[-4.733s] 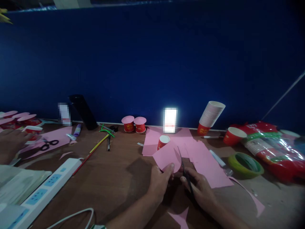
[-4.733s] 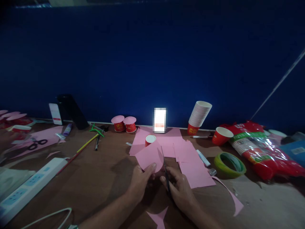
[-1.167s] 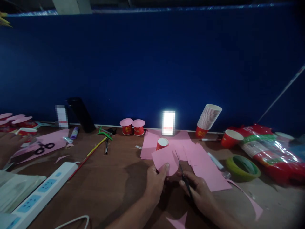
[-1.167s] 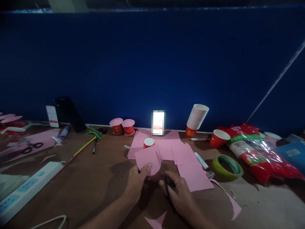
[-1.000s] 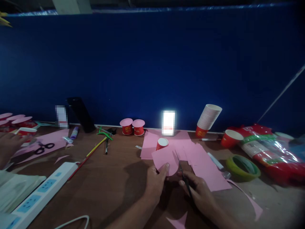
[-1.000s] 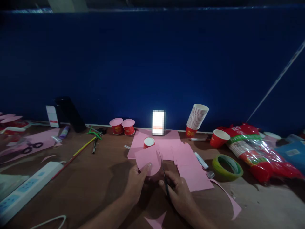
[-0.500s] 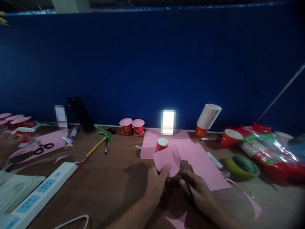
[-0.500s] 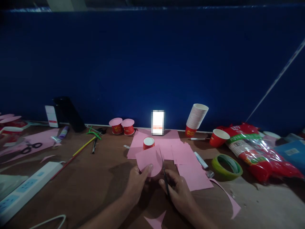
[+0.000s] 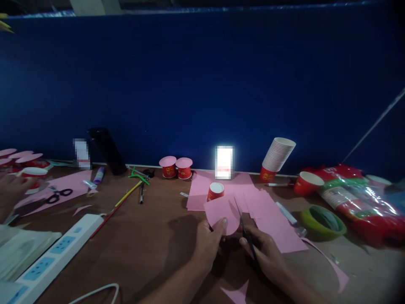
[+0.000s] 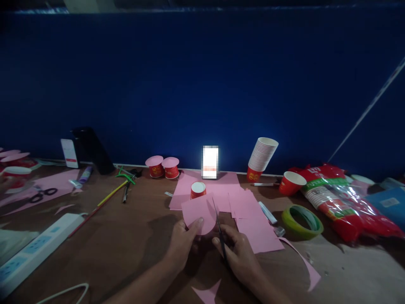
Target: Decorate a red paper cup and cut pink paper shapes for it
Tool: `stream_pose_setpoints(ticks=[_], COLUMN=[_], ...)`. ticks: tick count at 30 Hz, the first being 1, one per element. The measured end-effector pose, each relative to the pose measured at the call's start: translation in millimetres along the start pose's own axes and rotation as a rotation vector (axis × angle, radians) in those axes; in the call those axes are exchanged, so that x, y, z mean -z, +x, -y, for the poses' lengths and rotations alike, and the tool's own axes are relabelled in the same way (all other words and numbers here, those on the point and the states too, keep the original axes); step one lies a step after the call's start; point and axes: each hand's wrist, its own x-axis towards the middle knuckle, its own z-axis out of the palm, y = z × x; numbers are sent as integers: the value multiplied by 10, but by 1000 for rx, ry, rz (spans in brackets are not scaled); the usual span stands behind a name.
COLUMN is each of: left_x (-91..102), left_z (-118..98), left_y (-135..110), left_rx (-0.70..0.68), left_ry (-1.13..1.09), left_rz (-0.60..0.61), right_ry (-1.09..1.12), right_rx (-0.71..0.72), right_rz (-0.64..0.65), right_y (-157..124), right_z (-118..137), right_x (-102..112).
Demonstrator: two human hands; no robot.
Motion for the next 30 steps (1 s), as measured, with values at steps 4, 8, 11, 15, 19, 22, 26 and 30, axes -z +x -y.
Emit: stream_pose_setpoints(ticks=[4, 8, 11, 15, 19, 22, 26, 30], left_x=[6, 10, 8, 7, 8, 9, 10, 9], left_z=[9, 5, 3, 7, 11, 11, 1, 6], left_y=[0, -6, -4, 3, 8, 11, 13, 23], left_rx=[-13, -1, 4, -13, -14, -13, -3, -23], left_ry=[8, 35, 33, 23, 19, 17, 15, 9], left_rz=[13, 3, -4, 4, -1, -11, -16, 4], right_ry=[-7, -4, -24, -16, -15, -12, -30, -39], right_rx=[-7, -8, -5, -2, -11, -16, -27, -21], right_rz=[-5, -3, -2, -1, -26, -18, -11, -10], right_y=[-3, -5, -2, -1, -5, -9, -12, -13], right_z=[-14, -2, 19, 21, -6, -21, -25, -33], right_x=[-9, -8, 6, 14, 2, -6, -11, -13])
